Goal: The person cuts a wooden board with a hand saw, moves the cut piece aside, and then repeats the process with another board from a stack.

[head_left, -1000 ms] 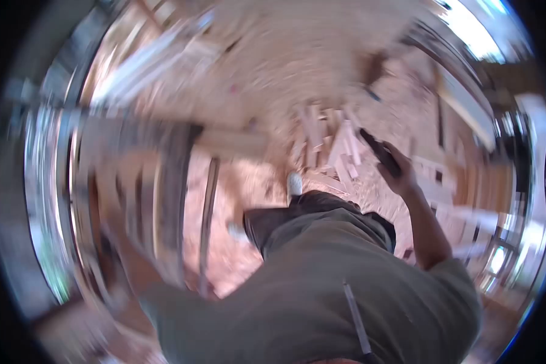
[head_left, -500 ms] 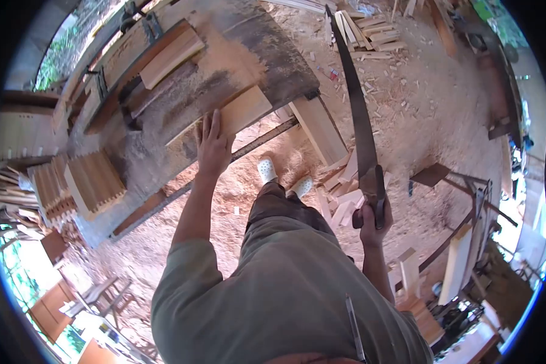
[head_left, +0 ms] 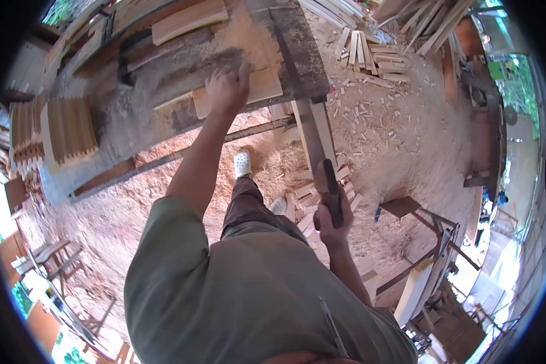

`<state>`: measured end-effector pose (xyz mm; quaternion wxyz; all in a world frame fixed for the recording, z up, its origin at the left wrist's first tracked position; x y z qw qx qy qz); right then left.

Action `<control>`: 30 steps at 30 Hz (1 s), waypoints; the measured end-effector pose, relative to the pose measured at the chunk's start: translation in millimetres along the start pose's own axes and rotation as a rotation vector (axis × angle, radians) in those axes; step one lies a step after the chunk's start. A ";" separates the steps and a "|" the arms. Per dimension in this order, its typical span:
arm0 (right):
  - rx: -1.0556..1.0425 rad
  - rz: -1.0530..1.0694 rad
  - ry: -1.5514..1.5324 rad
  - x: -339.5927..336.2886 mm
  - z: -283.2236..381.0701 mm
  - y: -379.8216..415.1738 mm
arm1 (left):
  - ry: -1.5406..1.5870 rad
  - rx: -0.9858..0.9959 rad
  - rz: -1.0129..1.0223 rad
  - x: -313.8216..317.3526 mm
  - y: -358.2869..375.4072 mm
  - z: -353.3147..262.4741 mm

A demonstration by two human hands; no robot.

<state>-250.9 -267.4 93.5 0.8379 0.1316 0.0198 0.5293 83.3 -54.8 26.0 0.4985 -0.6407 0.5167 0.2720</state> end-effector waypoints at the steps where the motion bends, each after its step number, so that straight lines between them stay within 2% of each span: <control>1: 0.032 0.016 -0.020 7.6 1.9 -5.4 | -0.005 -0.019 -0.012 3.3 -3.2 -7.8; 3: -0.022 0.072 0.054 12.1 -3.2 -14.4 | -0.191 -0.167 0.251 7.9 -11.7 -17.6; 7: -0.122 0.213 0.198 18.3 -0.7 -25.4 | -0.279 -0.191 0.311 16.6 -19.7 -16.4; 9: -0.104 0.215 0.154 19.3 -0.6 -21.0 | -0.366 -0.249 0.418 15.3 -28.0 -19.4; 11: -0.073 0.211 0.122 20.7 -4.1 -15.4 | -0.352 -0.250 0.411 3.3 -31.0 -27.1; 13: -0.238 0.200 0.175 22.0 -1.8 -7.2 | -0.335 -0.270 0.433 -4.5 -22.0 -29.2; 19: -0.307 0.183 0.246 23.6 -2.5 10.1 | -0.318 -0.227 0.354 6.6 -28.9 -18.9; 25: -0.134 0.152 0.222 9.6 0.1 33.8 | -0.339 -0.234 0.402 2.8 -31.0 -23.6; 30: -0.184 0.156 0.212 37.2 -1.6 -12.8 | -0.332 -0.241 0.420 4.5 -28.7 -23.4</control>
Point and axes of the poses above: each hand's wrist, its own y-axis away from the middle knuckle, its own x-axis out of the palm, z = x × y, the point moved 3 cm from there along -y, towards the middle knuckle, and after that the axes turned 14 degrees about -y, right-handed, at the moved point
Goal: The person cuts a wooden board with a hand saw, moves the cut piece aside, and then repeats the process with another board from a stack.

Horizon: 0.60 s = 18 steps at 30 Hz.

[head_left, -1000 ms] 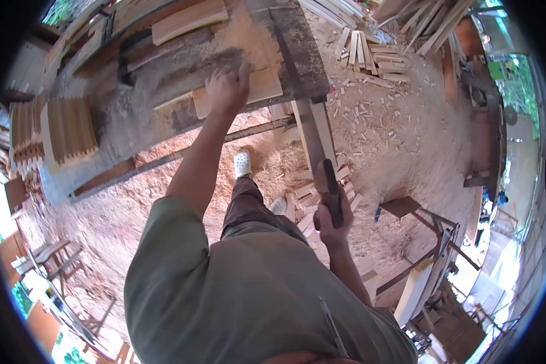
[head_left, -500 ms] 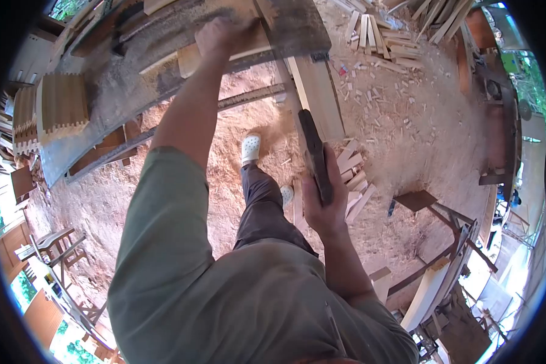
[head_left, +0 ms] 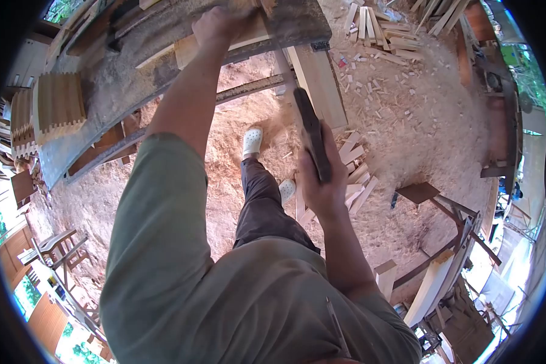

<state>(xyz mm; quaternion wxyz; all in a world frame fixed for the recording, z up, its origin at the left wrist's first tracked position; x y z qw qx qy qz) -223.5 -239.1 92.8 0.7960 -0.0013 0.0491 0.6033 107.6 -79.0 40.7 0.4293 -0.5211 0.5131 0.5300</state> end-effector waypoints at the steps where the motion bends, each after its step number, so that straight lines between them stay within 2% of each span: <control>1: -0.039 0.021 0.017 2.3 0.0 -4.7 | 0.005 0.004 -0.033 1.9 0.6 1.3; 5: -0.010 -0.029 -0.004 -8.6 5.8 19.2 | 0.007 0.017 -0.044 4.5 -2.6 2.3; 7: 0.099 -0.033 -0.065 -17.0 6.6 35.3 | 0.010 0.022 -0.076 8.6 -4.1 3.1; 8: 0.040 -0.025 -0.057 -16.3 7.9 32.0 | 0.021 0.027 -0.110 8.5 -5.3 3.4; 11: 0.107 0.001 -0.038 -5.1 10.6 -7.2 | 0.027 0.037 -0.087 5.9 -3.2 4.0; 14: -0.003 -0.007 -0.039 2.8 5.6 -28.1 | 0.034 0.056 -0.139 8.4 -5.6 4.9; 18: 0.004 -0.044 -0.021 -10.9 4.3 10.0 | -0.002 0.040 -0.043 6.4 -4.0 2.6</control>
Point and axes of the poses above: each hand's wrist, its own y-axis away from the middle knuckle, its own x-axis out of the palm, z = x × y, the point moved 3 cm from there along -y, towards the middle knuckle, and after that the axes turned 14 degrees about -y, right-handed, at the moved point
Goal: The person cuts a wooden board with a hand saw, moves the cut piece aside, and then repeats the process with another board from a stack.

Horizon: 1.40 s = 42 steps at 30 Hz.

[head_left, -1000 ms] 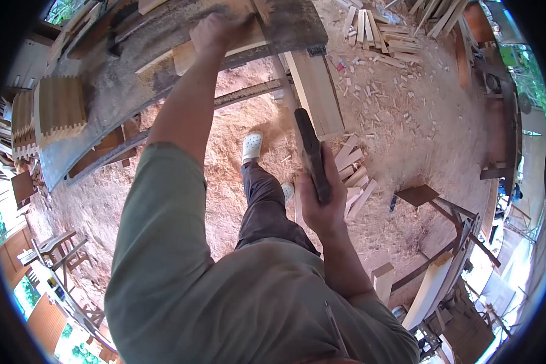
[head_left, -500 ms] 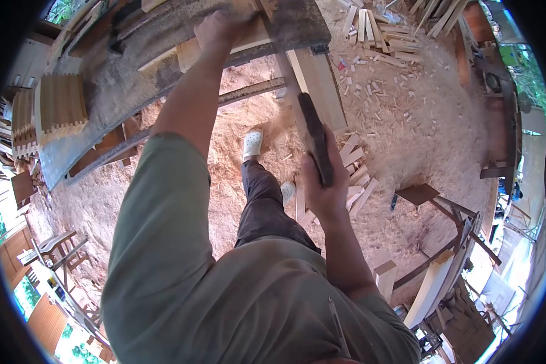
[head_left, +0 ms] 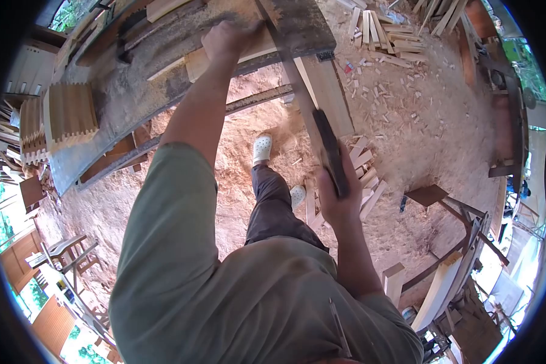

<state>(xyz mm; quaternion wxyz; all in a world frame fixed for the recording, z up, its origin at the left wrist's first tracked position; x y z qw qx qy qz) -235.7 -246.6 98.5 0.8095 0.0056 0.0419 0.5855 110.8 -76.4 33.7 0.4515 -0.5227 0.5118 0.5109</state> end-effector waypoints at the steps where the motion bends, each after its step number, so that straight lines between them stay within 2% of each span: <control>1: 0.008 -0.002 -0.002 -6.2 -0.4 12.7 | 0.013 0.000 -0.042 5.2 -2.0 1.5; 4: -0.063 0.033 0.008 -11.0 1.2 17.2 | 0.019 0.018 -0.080 5.3 -7.0 2.3; 6: -0.021 0.044 -0.035 9.3 3.6 -25.7 | 0.010 0.036 -0.062 8.0 -2.3 2.5; 9: -0.118 0.043 0.059 40.9 3.6 -85.9 | 0.050 -0.021 -0.113 12.6 -8.8 1.1; 11: -0.185 0.036 0.038 44.7 1.4 -88.9 | 0.152 0.002 -0.466 18.8 -6.5 5.9; 12: 0.041 0.048 -0.027 35.9 7.3 -70.3 | 0.154 -0.002 -0.463 21.4 -5.9 6.1; 14: 0.002 0.017 0.035 8.8 -12.1 -18.5 | 0.154 -0.023 -0.348 14.8 -4.8 2.5; 16: 0.091 0.004 0.052 -17.8 1.0 40.1 | 0.140 0.006 -0.348 24.1 -13.9 2.2; 19: 0.166 0.014 0.067 -35.3 7.8 69.7 | 0.110 0.014 -0.334 28.0 -13.4 3.0; 20: -0.046 0.037 0.141 -25.9 11.4 48.5 | 0.106 0.005 -0.326 24.8 -10.8 0.8; 24: -0.082 0.058 0.038 34.9 0.0 -87.1 | 0.092 0.004 -0.286 14.5 -5.5 -0.5; 27: -0.088 0.065 -0.005 43.1 -6.5 -105.0 | 0.089 -0.012 -0.230 17.1 -5.7 0.6; 33: 0.113 0.002 0.094 -26.7 -0.3 66.6 | 0.006 0.005 -0.226 17.7 -8.0 -2.0; 36: 0.017 0.032 0.123 -27.0 6.3 63.8 | -0.003 -0.009 -0.193 20.3 -13.0 2.0; 38: -0.066 0.028 0.093 1.2 -12.5 -3.8 | 0.049 0.014 -0.231 21.6 -11.8 2.7; 39: -0.017 0.039 0.022 22.2 -11.4 -47.3 | 0.051 0.017 -0.233 23.1 -13.2 2.6; 40: -0.054 0.047 0.047 39.4 -9.0 -85.5 | 0.051 0.015 -0.227 26.2 -15.0 3.8; 42: -0.102 0.057 0.070 48.2 -5.4 -105.3 | 0.053 0.010 -0.233 20.7 -14.5 3.6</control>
Point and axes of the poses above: each hand's wrist, its own y-axis away from the middle knuckle, its own x-axis out of the palm, z = x × y, the point moved 3 cm from there along -y, towards the middle knuckle, and after that the axes turned 14 degrees about -y, right-handed, at the moved point
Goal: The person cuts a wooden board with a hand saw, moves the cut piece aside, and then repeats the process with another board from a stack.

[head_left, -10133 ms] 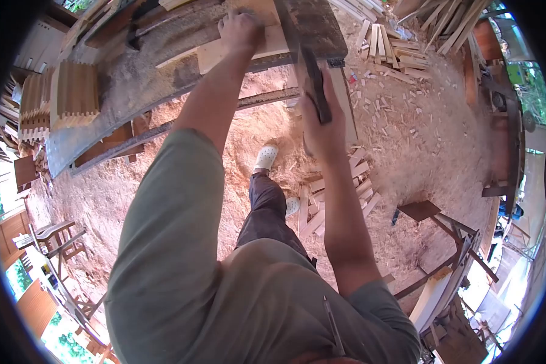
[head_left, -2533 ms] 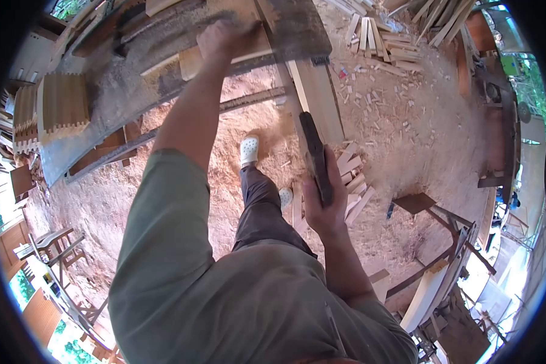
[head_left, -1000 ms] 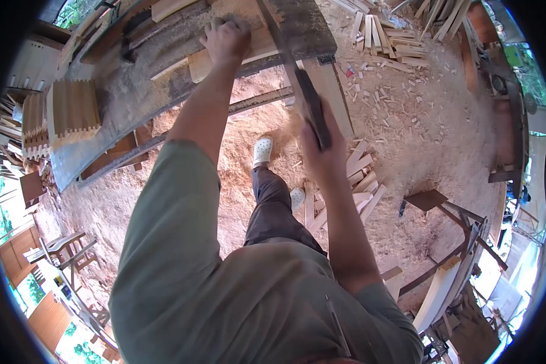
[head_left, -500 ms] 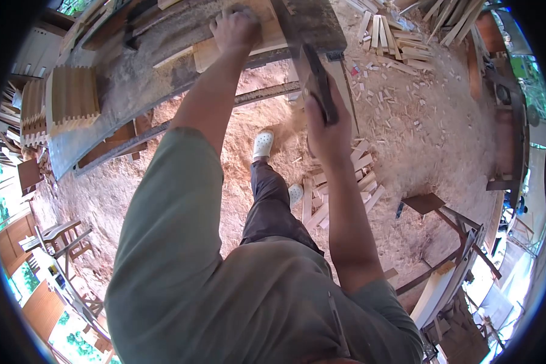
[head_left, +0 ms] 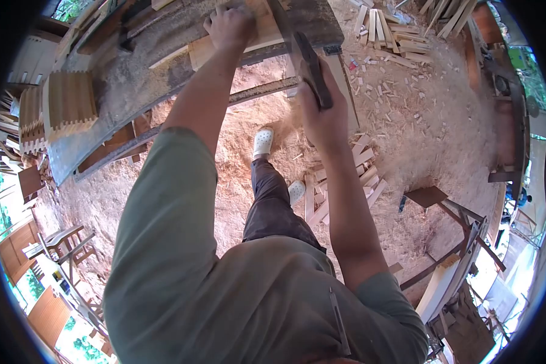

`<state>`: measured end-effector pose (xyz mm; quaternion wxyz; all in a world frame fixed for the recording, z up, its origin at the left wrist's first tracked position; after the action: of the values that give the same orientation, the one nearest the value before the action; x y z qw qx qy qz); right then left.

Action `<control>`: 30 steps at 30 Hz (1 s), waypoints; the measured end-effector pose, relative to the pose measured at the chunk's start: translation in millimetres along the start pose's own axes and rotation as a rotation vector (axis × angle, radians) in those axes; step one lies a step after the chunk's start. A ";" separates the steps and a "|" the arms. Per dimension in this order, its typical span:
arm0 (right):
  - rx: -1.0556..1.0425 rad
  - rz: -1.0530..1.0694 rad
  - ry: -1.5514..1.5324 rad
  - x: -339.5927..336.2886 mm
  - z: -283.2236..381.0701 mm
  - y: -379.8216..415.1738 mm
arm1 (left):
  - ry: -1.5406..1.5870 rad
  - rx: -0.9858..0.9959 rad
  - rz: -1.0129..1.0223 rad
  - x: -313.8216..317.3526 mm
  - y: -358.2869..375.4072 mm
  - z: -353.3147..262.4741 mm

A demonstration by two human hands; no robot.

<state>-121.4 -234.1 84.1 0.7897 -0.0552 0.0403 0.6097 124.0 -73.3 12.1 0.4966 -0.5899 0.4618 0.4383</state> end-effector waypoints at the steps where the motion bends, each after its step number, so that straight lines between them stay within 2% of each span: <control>1: 0.031 0.013 -0.063 -0.5 -0.1 3.9 | 0.016 -0.011 0.022 -2.7 2.7 -0.3; 3: 0.051 -0.014 -0.071 -10.5 -3.1 31.8 | 0.042 -0.017 0.034 -5.3 0.7 -3.3; 5: 0.098 -0.049 -0.001 -39.2 -3.1 109.4 | 0.001 -0.009 0.005 3.7 0.6 0.5; 8: 0.344 -0.011 -0.043 -75.5 27.4 187.2 | -0.061 0.054 0.096 -10.3 8.1 -4.6; 9: 0.350 -0.009 -0.048 -72.4 25.2 182.9 | -0.068 0.054 0.100 -6.5 6.9 -3.8; 11: 0.078 0.011 0.054 -66.1 24.9 159.0 | -0.029 0.002 0.027 2.5 1.5 -3.5; 14: 0.201 -0.021 -0.036 -19.1 -5.8 43.8 | -0.054 -0.017 -0.017 16.7 -4.0 1.3; 15: 0.129 -0.004 -0.011 -10.5 -1.7 16.3 | -0.058 -0.020 -0.029 14.0 -4.4 2.3; 17: -0.025 0.004 0.008 -6.5 -8.3 -4.9 | -0.168 0.147 -0.007 8.4 3.8 0.0; 18: -0.118 0.007 -0.013 -8.1 -19.5 -10.1 | -0.130 0.171 0.072 3.6 5.8 0.7; 19: -0.060 0.014 -0.053 -8.1 -16.4 -7.4 | -0.104 0.176 0.145 -1.3 5.1 -1.1; 20: -0.124 -0.006 -0.103 -4.0 -20.5 -8.3 | -0.251 0.195 0.053 11.6 2.7 -1.2; 21: -0.040 0.008 -0.156 -3.6 -24.7 -12.8 | -0.250 0.135 0.040 24.1 -2.2 -0.1; 22: -0.030 0.022 -0.153 -0.6 -16.0 -17.8 | -0.301 0.166 -0.065 24.2 2.0 -1.6; 23: 0.272 0.033 -0.196 2.9 -1.5 -14.0 | -0.142 0.101 -0.050 44.4 -11.5 0.1; 24: 0.017 0.009 -0.120 1.9 -8.5 -16.5 | -0.047 0.003 -0.113 32.0 -8.4 -4.0; 26: 0.071 -0.022 -0.021 -3.8 1.3 6.0 | 0.059 -0.093 -0.177 9.7 5.7 -9.7; 28: 0.211 -0.064 0.013 -27.3 -3.9 67.7 | -0.003 -0.005 -0.017 3.8 6.1 -12.6; 29: 0.467 -0.041 -0.061 -41.0 -1.7 106.1 | -0.003 -0.008 -0.008 4.8 8.2 -12.3; 30: 0.177 -0.048 0.057 -67.5 -32.4 149.8 | 0.040 -0.032 -0.038 2.5 8.3 -13.1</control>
<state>-283.3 -265.7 55.2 0.8044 -0.0033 0.1153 0.5828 117.1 -87.3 9.8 0.4860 -0.6150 0.4532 0.4244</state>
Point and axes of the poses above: each hand's wrist, its own y-axis away from the middle knuckle, its own x-axis out of the palm, z = x × y, the point moved 3 cm from there along -y, towards the middle knuckle, and after that the axes turned 14 degrees about -y, right-handed, at the moved point
